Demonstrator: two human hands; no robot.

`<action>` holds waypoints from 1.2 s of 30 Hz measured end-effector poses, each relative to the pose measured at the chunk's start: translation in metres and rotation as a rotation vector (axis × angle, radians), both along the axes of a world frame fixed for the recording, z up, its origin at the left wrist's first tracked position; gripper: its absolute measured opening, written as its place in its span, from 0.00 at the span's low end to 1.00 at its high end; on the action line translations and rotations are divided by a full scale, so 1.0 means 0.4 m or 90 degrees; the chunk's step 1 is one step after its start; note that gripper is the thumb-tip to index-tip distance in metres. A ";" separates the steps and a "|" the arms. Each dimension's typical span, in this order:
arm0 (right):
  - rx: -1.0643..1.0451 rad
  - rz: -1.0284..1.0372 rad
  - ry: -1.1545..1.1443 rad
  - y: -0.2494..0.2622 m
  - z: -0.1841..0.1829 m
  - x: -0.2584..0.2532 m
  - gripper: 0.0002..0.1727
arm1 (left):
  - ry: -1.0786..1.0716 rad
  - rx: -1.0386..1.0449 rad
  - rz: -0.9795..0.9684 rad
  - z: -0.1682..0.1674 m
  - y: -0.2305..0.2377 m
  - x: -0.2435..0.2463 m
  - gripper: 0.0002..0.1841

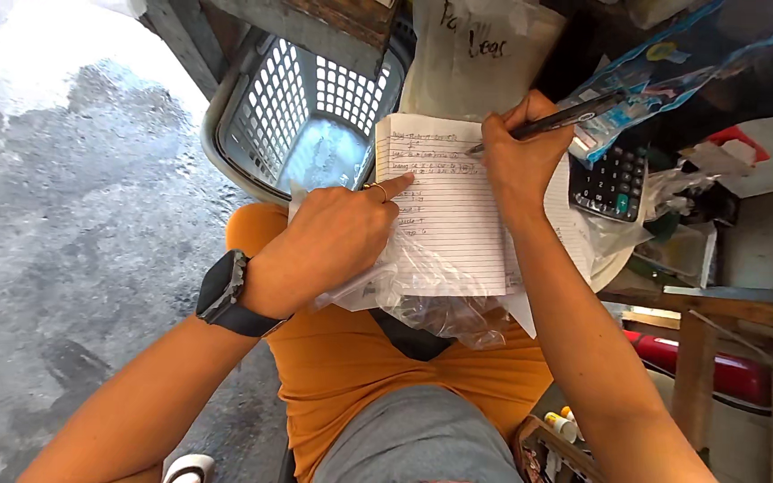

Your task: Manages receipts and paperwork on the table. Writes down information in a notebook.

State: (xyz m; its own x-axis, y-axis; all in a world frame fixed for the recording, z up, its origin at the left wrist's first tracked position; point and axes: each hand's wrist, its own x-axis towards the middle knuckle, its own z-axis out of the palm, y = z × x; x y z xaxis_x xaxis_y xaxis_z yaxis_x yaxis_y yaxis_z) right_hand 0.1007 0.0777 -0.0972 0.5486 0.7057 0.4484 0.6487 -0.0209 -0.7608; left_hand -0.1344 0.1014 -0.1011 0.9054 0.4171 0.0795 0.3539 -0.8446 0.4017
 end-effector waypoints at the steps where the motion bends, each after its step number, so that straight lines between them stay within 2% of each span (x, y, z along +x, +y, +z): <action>1: 0.010 0.002 0.043 0.002 0.011 0.001 0.18 | 0.001 0.001 -0.001 0.001 0.000 0.000 0.11; 5: 0.040 0.047 0.284 -0.004 0.065 -0.012 0.20 | -0.029 0.018 -0.024 0.001 -0.007 -0.005 0.12; 9: 0.032 0.046 0.354 -0.005 0.063 -0.031 0.21 | -0.028 0.019 -0.042 0.000 -0.023 -0.012 0.10; 17: 0.104 0.013 0.221 0.004 -0.015 -0.022 0.21 | -0.013 0.026 -0.033 -0.005 -0.023 -0.023 0.09; 22: 0.112 0.022 0.233 0.004 -0.019 -0.023 0.20 | -0.021 0.007 -0.028 -0.015 -0.017 -0.018 0.10; 36: 0.075 0.030 0.136 0.006 -0.039 -0.025 0.20 | -0.014 0.011 -0.015 -0.013 -0.020 -0.027 0.08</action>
